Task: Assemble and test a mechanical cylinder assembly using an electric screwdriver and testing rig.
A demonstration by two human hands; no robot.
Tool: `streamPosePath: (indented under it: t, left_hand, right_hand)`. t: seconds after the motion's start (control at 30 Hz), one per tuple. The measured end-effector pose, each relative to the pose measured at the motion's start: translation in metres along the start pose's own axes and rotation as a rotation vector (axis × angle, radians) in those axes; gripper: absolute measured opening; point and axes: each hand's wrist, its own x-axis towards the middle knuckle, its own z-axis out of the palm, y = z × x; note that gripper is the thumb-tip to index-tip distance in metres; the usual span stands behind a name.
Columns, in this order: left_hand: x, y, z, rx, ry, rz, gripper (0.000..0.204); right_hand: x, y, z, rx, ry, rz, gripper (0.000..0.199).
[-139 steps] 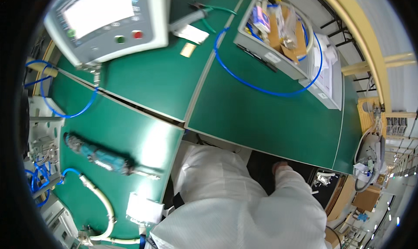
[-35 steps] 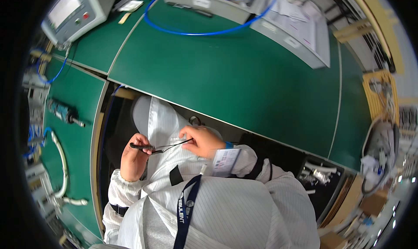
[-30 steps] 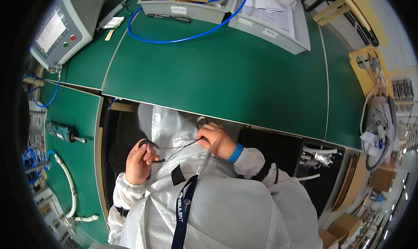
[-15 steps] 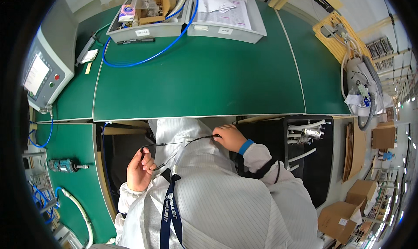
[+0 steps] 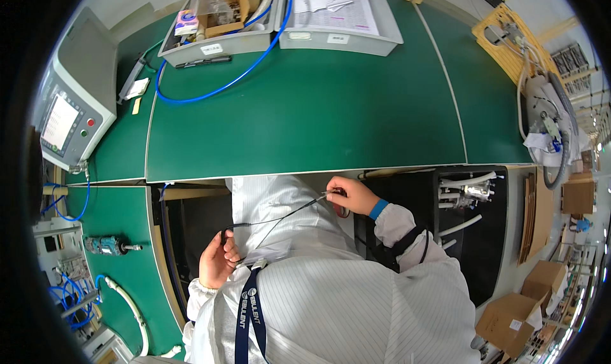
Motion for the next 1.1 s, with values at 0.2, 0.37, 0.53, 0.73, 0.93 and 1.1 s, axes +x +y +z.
streamPosePath:
  t: [0.2,0.37,0.53,0.73,0.93,1.1]
  left_hand:
    - [-0.013,-0.002,-0.011,-0.049,0.060,0.016,0.026]
    - [-0.009,0.001,-0.009,0.084,0.067,-0.057,0.026]
    - [-0.002,0.004,-0.003,0.223,0.042,-0.102,0.029]
    - [0.004,-0.005,0.003,0.239,0.112,0.045,0.035]
    - [0.005,-0.001,-0.003,0.181,0.107,-0.002,0.034]
    - [0.007,-0.003,-0.004,0.213,0.123,0.012,0.032]
  right_hand:
    - [0.037,0.011,0.020,-0.146,0.099,-0.401,0.012]
    - [0.045,0.004,0.040,0.374,0.066,-0.063,0.016]
    - [0.051,-0.016,0.060,1.222,0.037,0.090,0.024]
    - [0.051,0.046,0.048,1.204,0.151,0.049,0.025]
    - [0.023,0.064,0.027,-0.196,0.807,-0.034,0.022]
    - [-0.016,0.049,0.008,-0.211,0.847,0.036,0.016]
